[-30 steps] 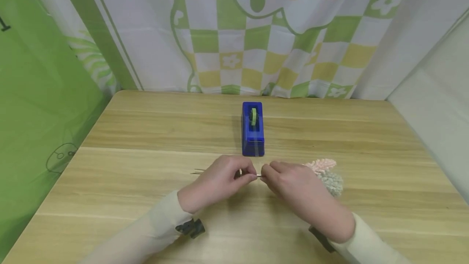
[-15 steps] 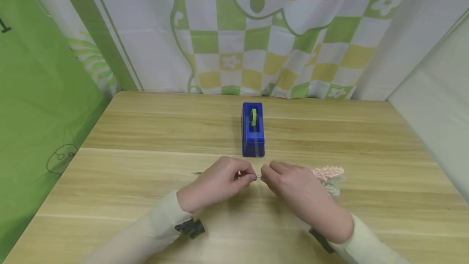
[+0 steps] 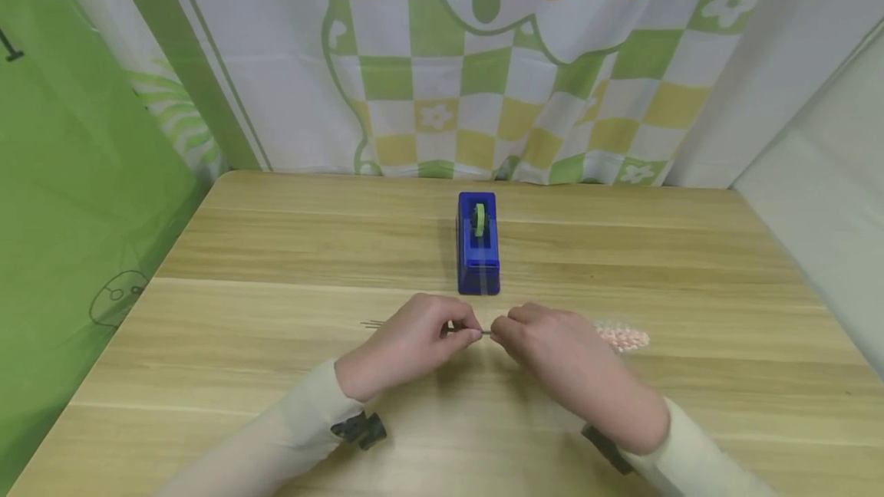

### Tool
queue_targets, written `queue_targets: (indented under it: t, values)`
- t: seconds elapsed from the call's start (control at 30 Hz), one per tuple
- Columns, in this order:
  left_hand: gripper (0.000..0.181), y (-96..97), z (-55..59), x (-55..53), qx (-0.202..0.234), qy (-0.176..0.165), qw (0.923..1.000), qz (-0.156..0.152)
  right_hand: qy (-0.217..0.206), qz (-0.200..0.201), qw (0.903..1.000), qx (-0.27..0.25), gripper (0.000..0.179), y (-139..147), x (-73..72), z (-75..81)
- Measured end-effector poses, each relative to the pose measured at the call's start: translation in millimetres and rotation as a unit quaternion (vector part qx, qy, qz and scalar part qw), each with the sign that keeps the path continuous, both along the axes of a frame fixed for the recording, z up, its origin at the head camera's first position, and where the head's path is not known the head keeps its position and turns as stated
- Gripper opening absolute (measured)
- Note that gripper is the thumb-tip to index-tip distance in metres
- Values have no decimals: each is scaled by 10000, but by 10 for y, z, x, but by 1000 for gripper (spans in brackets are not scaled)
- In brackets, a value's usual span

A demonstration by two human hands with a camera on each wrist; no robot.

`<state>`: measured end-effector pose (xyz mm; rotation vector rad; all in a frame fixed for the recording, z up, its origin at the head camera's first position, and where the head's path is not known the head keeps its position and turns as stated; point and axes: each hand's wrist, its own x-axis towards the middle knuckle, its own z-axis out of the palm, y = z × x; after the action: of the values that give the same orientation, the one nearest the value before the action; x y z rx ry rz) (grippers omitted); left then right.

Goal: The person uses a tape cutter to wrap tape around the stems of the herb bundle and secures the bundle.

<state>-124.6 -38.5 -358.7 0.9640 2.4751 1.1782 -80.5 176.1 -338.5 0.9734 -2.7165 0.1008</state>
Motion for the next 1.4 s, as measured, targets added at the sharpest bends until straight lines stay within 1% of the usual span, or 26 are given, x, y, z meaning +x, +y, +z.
queue_targets:
  t: [0.13, 0.23, 0.27, 0.33, 0.43, 0.53, 0.67, 0.93, 1.13, 1.27, 1.4]
  values:
    - [17, -7, -19, -5, 6, -13, 10000, -58, 164, 65, 9996, -219, 17, 6, -33, -22]
    - [18, -7, -21, -11, -30, 77, 9999, -86, 330, 129, 9985, -411, 16, 10, -55, -47]
    - [17, -7, -22, -12, -35, 106, 9999, -79, 355, 141, 9983, -447, 15, 12, -59, -53]
    - [16, -2, -17, -14, -41, 165, 9999, -30, 277, 122, 9982, -513, 15, 15, -65, -58]
    - [14, 2, -24, -17, 3, 226, 9997, 34, 8, 26, 9985, -552, 16, 18, -71, -50]
    - [12, 6, -25, -15, 44, 242, 9997, 75, -429, -79, 9971, -629, 15, 21, -81, -35]
    - [11, 10, -19, -7, 22, 255, 9996, 102, -877, -70, 9934, -730, 10, 34, -94, -15]
    - [9, 8, -20, -3, -131, 374, 9992, 97, -1111, 31, 9898, -886, 7, 57, -116, -13]
    - [9, 5, -26, -15, -118, 398, 9991, 74, -1500, -156, 9821, -1125, 6, 35, -144, -6]
    - [9, 1, -41, -30, -41, 287, 9995, 80, -1715, -266, 9768, -1258, 6, 23, -160, -5]
    - [12, -7, -58, -46, 15, 100, 9999, 65, -1719, -288, 9755, -1344, 6, 24, -159, -17]
